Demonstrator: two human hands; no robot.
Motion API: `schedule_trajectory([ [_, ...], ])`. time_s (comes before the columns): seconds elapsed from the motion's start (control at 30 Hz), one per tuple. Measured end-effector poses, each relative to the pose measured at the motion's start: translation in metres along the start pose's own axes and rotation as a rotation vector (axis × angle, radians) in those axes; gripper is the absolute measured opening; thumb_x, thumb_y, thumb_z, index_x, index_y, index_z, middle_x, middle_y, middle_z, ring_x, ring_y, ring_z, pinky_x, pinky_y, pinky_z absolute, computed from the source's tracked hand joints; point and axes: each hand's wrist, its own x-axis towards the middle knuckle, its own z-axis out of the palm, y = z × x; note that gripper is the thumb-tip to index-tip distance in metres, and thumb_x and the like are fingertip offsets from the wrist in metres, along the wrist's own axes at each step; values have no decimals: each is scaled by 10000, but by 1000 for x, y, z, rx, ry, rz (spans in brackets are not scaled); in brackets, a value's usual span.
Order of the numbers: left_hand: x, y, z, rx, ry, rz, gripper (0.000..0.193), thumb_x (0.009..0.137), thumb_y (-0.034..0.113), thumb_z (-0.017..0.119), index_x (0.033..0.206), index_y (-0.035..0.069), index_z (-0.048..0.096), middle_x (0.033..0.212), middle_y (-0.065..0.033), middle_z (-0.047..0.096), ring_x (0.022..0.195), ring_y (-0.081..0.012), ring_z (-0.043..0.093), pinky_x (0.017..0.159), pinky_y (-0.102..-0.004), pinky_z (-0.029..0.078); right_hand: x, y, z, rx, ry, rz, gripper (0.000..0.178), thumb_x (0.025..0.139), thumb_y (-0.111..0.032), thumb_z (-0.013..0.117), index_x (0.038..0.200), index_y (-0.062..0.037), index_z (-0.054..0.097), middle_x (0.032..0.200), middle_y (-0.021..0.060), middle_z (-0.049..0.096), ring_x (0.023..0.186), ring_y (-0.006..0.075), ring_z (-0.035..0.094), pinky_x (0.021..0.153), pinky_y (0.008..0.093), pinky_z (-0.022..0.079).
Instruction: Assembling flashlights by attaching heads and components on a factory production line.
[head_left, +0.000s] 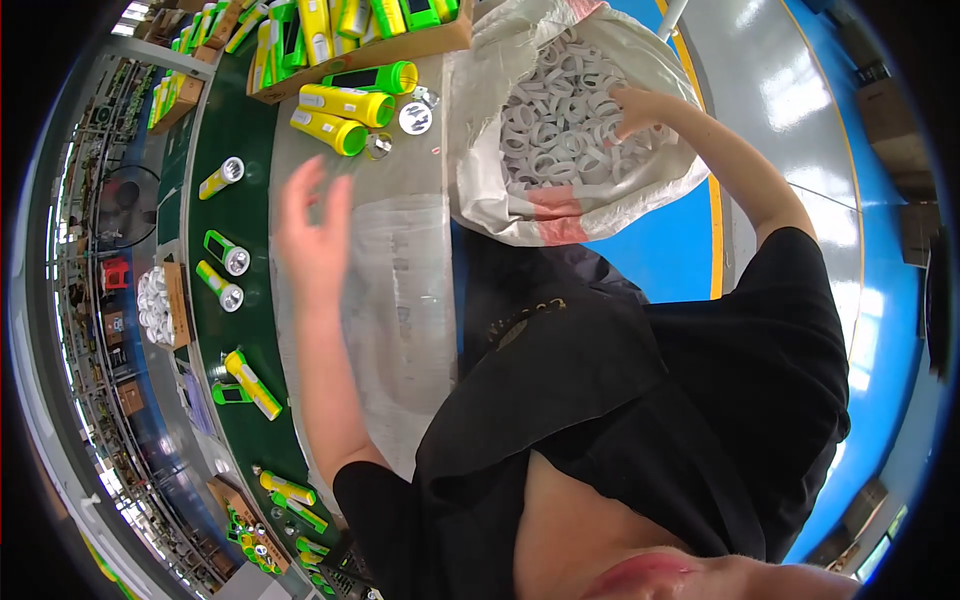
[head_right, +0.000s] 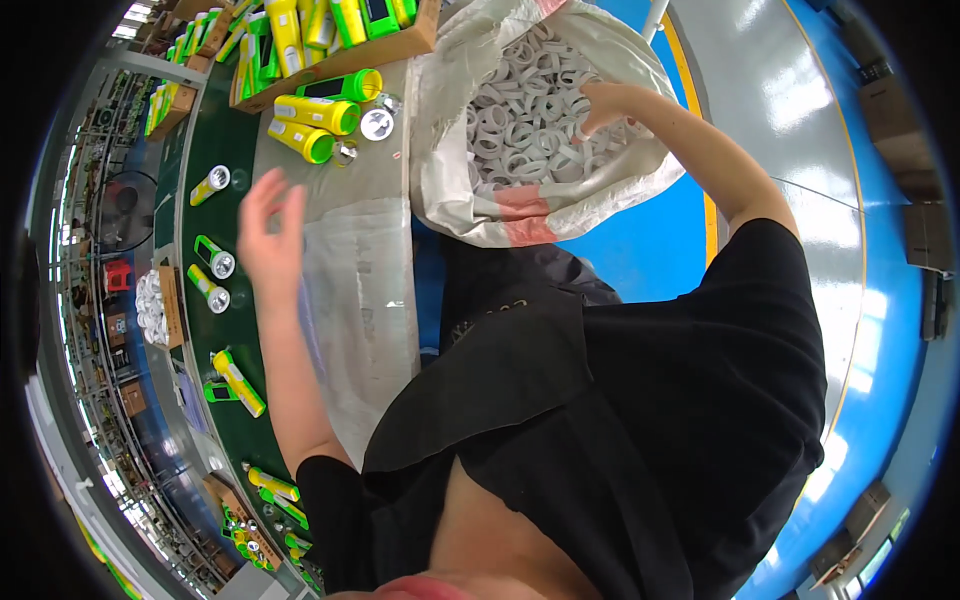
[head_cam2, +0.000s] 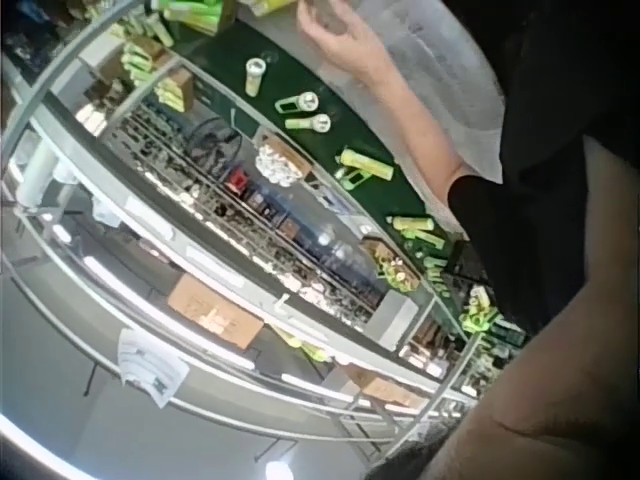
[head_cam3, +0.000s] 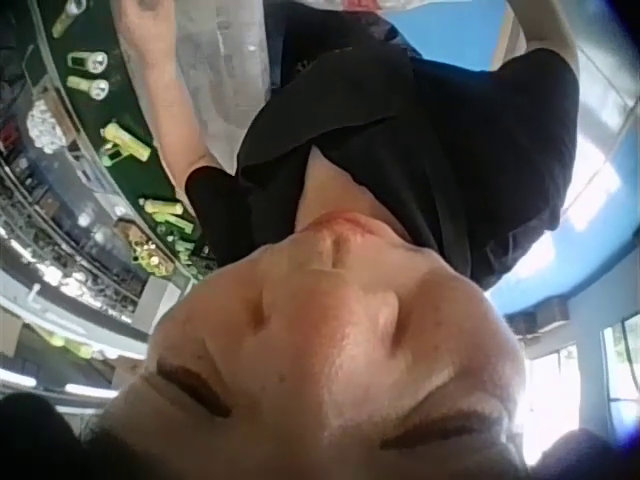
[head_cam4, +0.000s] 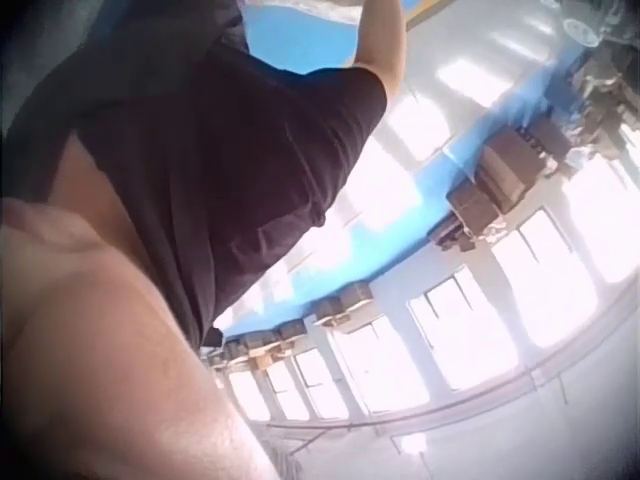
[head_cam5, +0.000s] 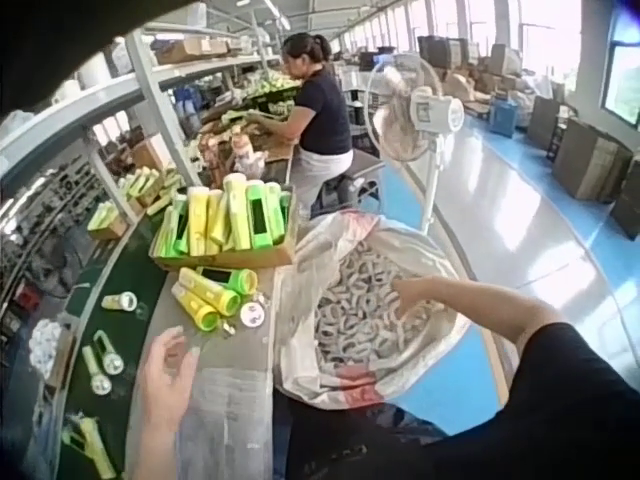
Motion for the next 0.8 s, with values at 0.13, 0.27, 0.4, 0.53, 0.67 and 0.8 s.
schedule_trajectory([
  [0.13,-6,33,180,-84,-698,39,585,847,405,698,1273,31,553,1181,-221,631,1067,-347,633,905,-398,494,30,29,26,-220,-385,-33,1198,630,-389,848,1540,-140,109,1441,228,417,1182,372,555,862,508,526],
  [0.27,-25,-12,289,38,-1035,-191,1056,712,536,766,1453,-36,277,1272,-309,547,1173,-408,562,1000,-422,442,34,8,47,-383,-131,15,1216,569,-350,889,1530,-261,150,1461,273,344,1297,424,440,1008,497,428],
  [0.4,-12,-12,330,-32,-1033,-265,1200,656,651,753,1461,-72,233,1319,-314,516,1225,-392,534,1036,-397,418,56,26,32,-86,-11,-163,1119,553,-246,884,1491,-308,277,1392,266,360,1219,441,490,988,462,451],
  [0.53,-4,-19,326,8,-1189,-318,1290,559,652,812,1508,24,204,1391,-299,456,1290,-374,479,1073,-384,390,75,21,60,-63,-218,-213,1050,554,-195,826,1470,-321,328,1380,305,312,997,411,633,858,408,545],
  [0.67,-20,-13,339,76,-1166,-294,1288,513,523,865,1525,103,188,1403,-314,423,1306,-402,444,1080,-405,387,83,29,65,-127,-168,-233,1020,554,-279,826,1460,-312,358,1391,298,312,1055,422,606,907,425,513],
  [0.8,-17,-28,353,22,-1028,-397,1054,551,345,835,1431,64,327,1227,-254,589,1153,-377,578,978,-405,472,98,34,88,22,-140,-312,934,547,-340,803,1408,-275,447,1373,283,347,1062,424,594,927,424,500],
])
